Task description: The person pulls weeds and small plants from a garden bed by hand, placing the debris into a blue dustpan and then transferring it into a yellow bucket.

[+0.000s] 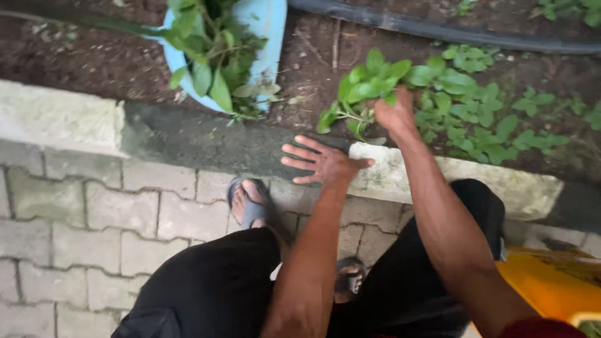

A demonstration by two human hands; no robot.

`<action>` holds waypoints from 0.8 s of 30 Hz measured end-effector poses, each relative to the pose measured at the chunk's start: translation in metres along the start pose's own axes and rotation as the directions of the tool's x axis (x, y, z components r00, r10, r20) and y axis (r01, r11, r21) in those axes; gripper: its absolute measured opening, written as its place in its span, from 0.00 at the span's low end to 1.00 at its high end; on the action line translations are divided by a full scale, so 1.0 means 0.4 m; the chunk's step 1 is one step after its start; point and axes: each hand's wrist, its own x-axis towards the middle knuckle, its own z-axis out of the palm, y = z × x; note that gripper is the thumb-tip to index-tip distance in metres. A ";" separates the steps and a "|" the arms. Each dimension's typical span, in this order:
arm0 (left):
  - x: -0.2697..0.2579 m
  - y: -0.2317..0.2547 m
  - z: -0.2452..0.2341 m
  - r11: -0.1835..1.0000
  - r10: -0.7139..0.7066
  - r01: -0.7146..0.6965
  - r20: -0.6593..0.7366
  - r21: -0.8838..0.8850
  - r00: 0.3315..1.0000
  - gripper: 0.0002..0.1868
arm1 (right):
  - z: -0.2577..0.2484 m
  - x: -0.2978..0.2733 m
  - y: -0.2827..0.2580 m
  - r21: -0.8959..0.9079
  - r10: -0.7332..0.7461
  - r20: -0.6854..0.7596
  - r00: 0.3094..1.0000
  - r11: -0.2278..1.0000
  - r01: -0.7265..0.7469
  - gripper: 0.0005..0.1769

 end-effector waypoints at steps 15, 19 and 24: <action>0.137 -0.086 0.227 0.994 0.109 -0.087 -0.520 0.066 0.847 0.84 | 0.329 0.067 -0.681 0.071 -0.438 0.237 0.867 0.898 0.435 0.16; 0.116 -0.038 0.155 0.994 0.062 -0.037 -0.244 0.107 0.968 0.83 | 0.226 -0.055 -0.649 0.249 -0.380 0.189 0.905 0.911 0.330 0.22; 0.176 -0.050 0.237 0.989 0.134 -0.135 -0.727 0.057 0.673 0.56 | 0.174 -0.038 -0.545 0.364 0.056 0.177 0.983 0.924 -0.118 0.33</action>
